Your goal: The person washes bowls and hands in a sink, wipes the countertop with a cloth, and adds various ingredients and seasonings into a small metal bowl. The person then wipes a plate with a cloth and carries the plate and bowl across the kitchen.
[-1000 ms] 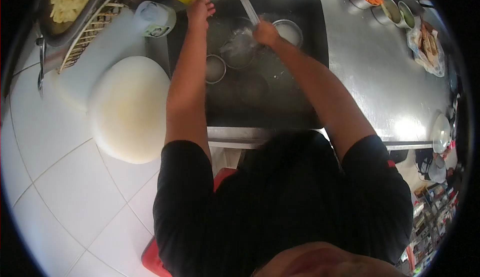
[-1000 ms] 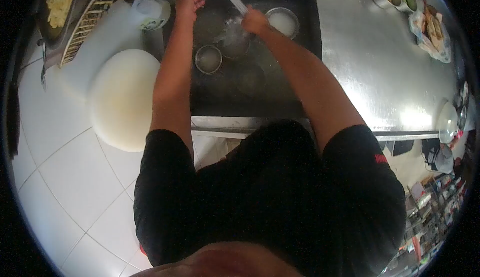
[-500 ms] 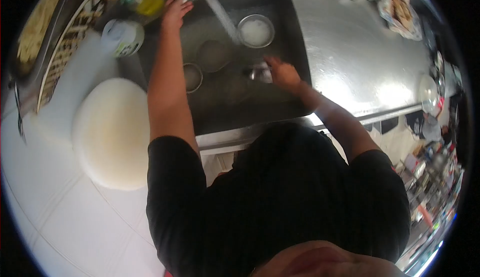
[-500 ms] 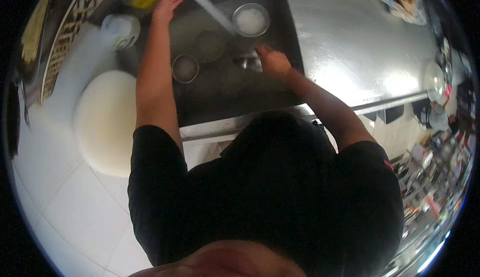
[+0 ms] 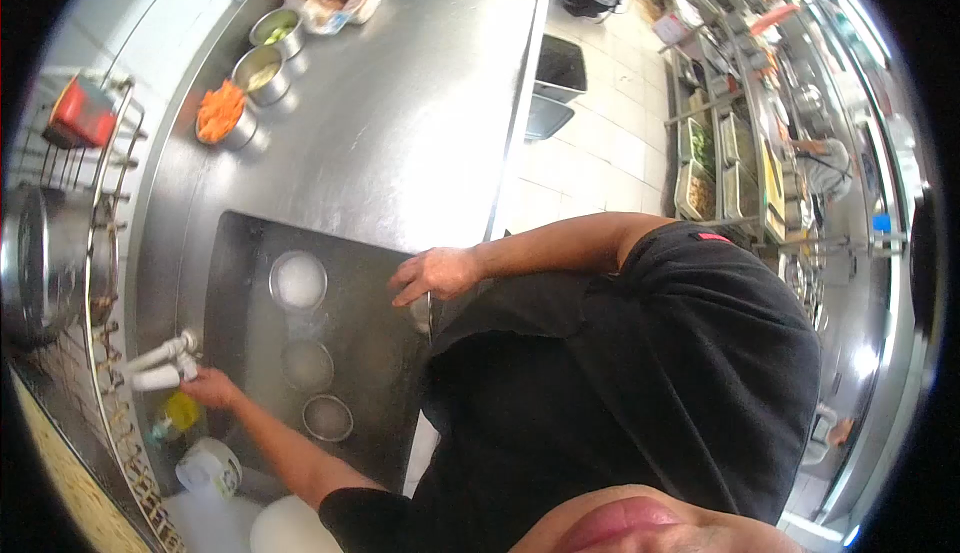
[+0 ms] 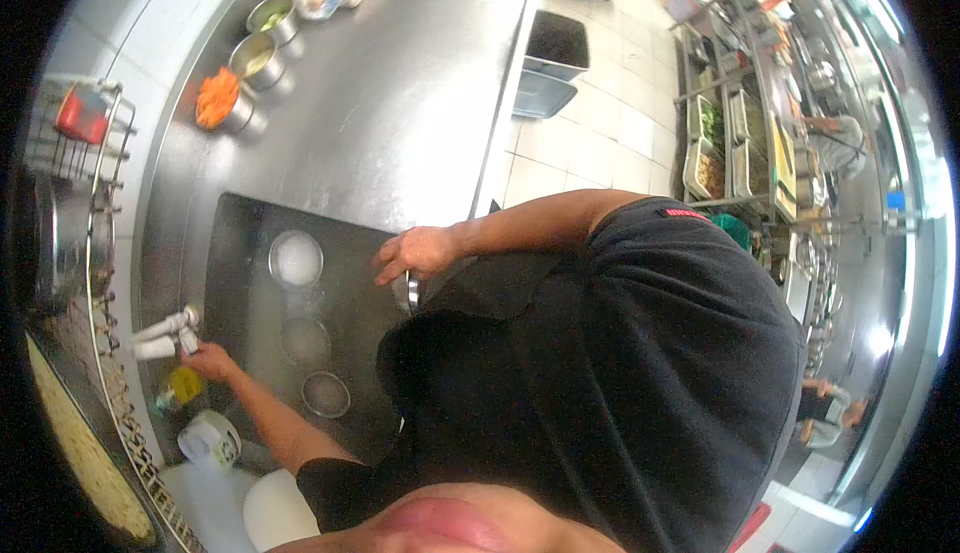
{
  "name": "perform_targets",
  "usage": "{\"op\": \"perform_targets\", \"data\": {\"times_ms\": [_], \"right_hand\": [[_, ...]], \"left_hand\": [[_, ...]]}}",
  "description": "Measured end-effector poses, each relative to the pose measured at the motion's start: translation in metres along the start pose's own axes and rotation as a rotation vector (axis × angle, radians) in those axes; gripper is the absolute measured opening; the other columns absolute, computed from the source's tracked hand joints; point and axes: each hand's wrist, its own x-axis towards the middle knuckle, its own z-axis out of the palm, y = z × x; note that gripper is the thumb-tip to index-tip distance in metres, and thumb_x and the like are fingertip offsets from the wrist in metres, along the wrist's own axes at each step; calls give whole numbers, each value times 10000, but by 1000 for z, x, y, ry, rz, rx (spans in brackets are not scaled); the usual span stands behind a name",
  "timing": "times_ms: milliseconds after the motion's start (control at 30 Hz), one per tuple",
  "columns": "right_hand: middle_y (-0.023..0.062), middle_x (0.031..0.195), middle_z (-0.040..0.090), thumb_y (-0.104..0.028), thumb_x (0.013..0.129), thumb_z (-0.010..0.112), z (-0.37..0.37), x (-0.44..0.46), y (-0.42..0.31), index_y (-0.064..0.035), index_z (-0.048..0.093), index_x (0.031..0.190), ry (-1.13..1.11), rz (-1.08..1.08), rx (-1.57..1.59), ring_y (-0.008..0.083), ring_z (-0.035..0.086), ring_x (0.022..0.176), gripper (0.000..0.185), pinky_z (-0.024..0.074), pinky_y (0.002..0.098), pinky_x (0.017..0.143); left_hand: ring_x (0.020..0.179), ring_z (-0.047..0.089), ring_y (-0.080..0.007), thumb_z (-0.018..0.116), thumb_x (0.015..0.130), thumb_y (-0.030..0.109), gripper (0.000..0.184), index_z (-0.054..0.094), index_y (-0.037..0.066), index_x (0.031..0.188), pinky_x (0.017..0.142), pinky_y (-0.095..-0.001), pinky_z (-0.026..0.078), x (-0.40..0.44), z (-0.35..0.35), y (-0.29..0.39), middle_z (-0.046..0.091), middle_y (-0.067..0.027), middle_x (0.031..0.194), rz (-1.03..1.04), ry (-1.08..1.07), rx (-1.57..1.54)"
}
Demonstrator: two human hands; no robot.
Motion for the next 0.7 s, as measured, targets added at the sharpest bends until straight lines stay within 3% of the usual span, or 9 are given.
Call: {"op": "perform_targets", "data": {"times_ms": [33,167,300,333,433,500,567,633,700], "right_hand": [[168,1331,453,71,757,549,-6,-8,-5,-116,515,1281,94,-15,31,332,470,1214,557,465,400,975],[186,1306,440,46,775,519,-37,-30,-1,-88,488,1290,361,88,296,354,466,1197,533,427,435,992],[177,1205,503,-133,909,522,-49,-64,29,-51,481,1259,595,357,458,328,502,1122,361,416,395,962],[162,1063,581,-227,965,469,-53,-75,35,-18,526,1172,653,391,483,286,547,1058,300,444,368,909],[156,1065,602,-314,974,469,-68,-113,61,-13,531,1171,614,603,854,249,552,1046,365,430,357,915],[120,1058,617,-382,970,474,-73,-146,84,-20,554,1162,696,616,918,196,543,1023,418,419,336,915],[73,1010,611,-411,971,471,-81,-183,107,-25,564,1153,720,643,950,152,524,984,437,417,302,896],[83,1059,619,-396,968,479,-81,-222,138,-16,566,1176,782,687,1007,159,530,1021,442,415,314,918],[89,1094,621,-378,970,482,-87,-267,165,-10,560,1195,848,728,1073,161,531,1045,438,412,319,931]], "left_hand": [[1039,570,-380,614,867,169,454,437,-44,1226,879,-438,458,-3,-3,0,557,-239,1132,10,17,27],[1054,558,-385,632,858,196,449,480,-51,1201,913,-432,449,10,12,-19,554,-242,1151,162,132,84],[1035,556,-385,653,853,235,437,521,-58,1149,913,-438,450,-30,-4,-13,561,-248,1112,88,212,210],[1021,558,-371,656,853,246,431,525,-57,1129,907,-436,450,-51,-12,9,563,-240,1095,2,154,56],[945,567,-318,647,863,260,388,528,-47,1069,856,-411,463,-134,-23,57,567,-197,1032,-50,0,-225],[892,573,-272,603,893,257,339,526,-23,1065,780,-366,489,-189,-35,119,567,-167,1019,16,-128,-140],[875,583,-229,563,918,237,290,530,-3,1077,726,-328,505,-243,-48,221,573,-147,1028,-214,-368,-362],[863,588,-202,542,931,240,281,531,9,1091,719,-312,509,-283,-40,310,580,-136,1029,-140,-559,-311],[865,592,-203,528,940,230,278,530,8,1107,727,-324,513,-323,-8,392,581,-132,1027,-146,-694,-496]]}}
